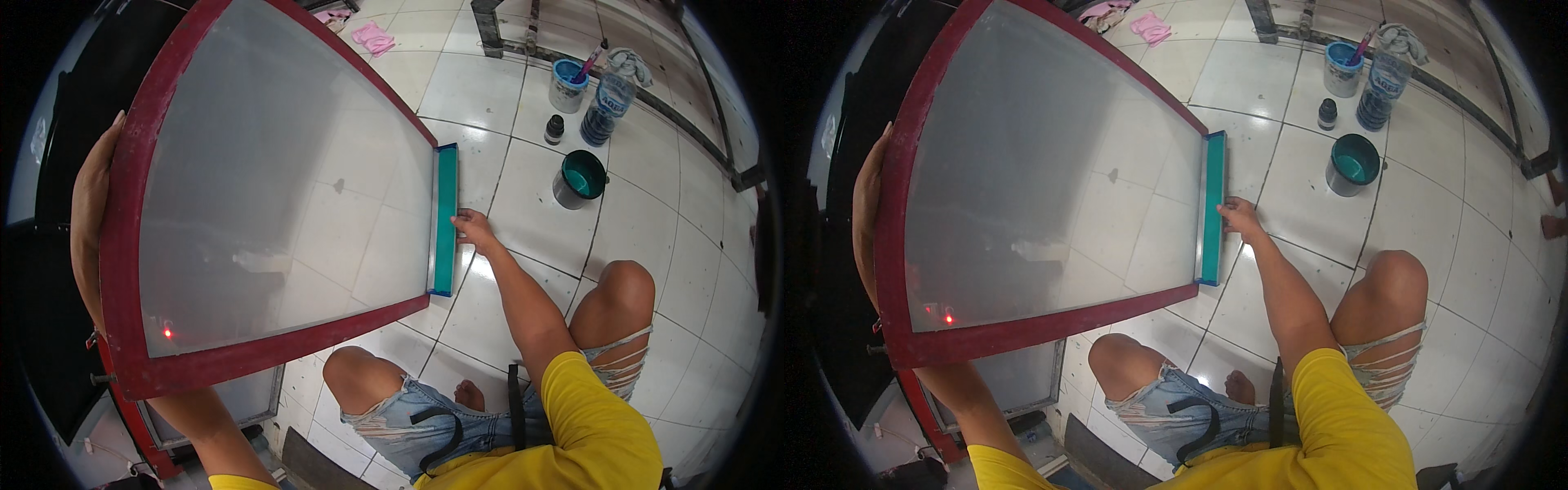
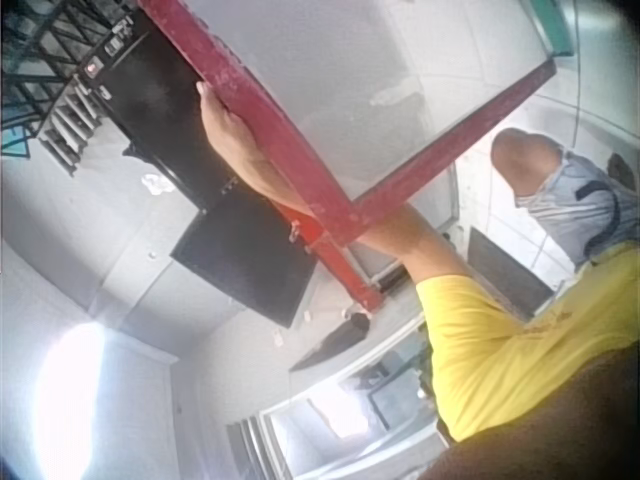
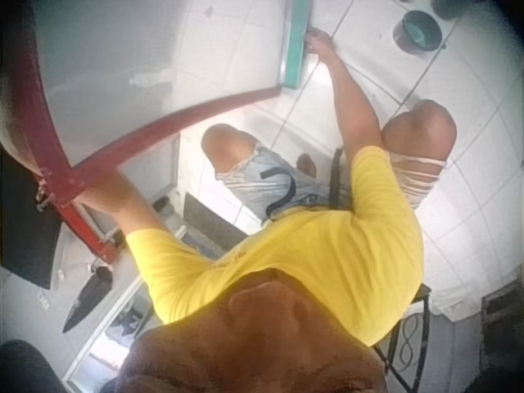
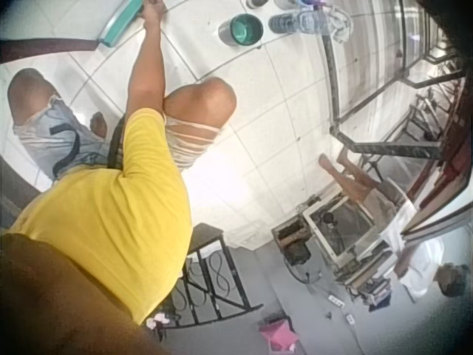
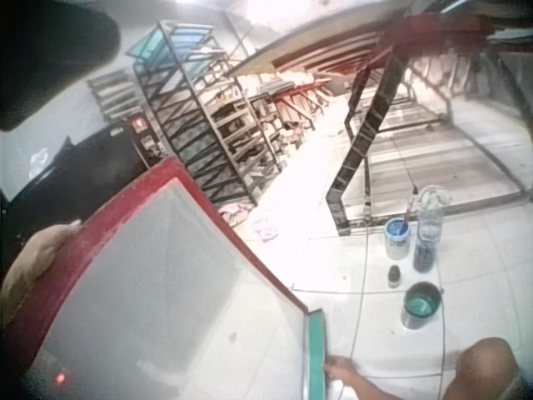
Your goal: The person takes a screen out of a drying cabinet, sits on the floor, and uses a scoop coater to apply a green emulsion to both sides of the screen mesh.
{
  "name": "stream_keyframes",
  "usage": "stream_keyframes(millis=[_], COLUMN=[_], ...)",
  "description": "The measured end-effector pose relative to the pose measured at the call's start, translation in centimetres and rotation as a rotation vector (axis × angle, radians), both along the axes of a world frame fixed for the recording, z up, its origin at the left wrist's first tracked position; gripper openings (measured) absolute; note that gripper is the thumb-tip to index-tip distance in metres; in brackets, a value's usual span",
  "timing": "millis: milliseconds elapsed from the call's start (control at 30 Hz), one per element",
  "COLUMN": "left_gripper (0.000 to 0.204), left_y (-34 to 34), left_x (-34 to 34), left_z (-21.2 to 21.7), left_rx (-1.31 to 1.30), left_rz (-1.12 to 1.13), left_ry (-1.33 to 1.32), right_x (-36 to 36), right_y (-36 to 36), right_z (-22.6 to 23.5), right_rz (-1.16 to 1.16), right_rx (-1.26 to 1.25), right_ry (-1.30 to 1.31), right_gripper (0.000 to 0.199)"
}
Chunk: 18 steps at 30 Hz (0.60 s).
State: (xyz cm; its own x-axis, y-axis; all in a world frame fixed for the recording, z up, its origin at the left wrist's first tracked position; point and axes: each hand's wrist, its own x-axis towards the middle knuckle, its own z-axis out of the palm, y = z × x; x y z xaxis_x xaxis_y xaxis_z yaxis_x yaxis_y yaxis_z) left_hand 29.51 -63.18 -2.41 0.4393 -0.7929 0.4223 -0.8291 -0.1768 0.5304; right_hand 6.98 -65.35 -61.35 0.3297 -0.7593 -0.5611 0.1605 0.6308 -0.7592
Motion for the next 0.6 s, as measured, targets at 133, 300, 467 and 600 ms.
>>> stream_keyframes(millis=[133,300,467,600], left_gripper=[0.038,0.038,0.037,0.037], left_y=[0.0,0.1,0.2,0.3], left_x=[0.6,0.9,1.5,1.0], left_z=[0.9,0.5,0.8,0.8], left_rx=[0.067,0.021,0.071,0.050], left_rz=[0.005,-0.039,-0.057,-0.043], left_ry=[0.091,0.058,0.110,0.088], right_x=[0.5,0.5,0.2,0.4], right_y=[0.0,0.0,-0.1,-0.1], right_z=[-0.7,-1.2,-1.0,-0.7], right_rz=[-0.015,-0.012,0.031,0.030], right_rx=[-0.003,-0.003,0.008,0.007], right_ry=[0.009,0.007,-0.035,-0.041], right_gripper=[0.055,0.054,0.066,0.066])
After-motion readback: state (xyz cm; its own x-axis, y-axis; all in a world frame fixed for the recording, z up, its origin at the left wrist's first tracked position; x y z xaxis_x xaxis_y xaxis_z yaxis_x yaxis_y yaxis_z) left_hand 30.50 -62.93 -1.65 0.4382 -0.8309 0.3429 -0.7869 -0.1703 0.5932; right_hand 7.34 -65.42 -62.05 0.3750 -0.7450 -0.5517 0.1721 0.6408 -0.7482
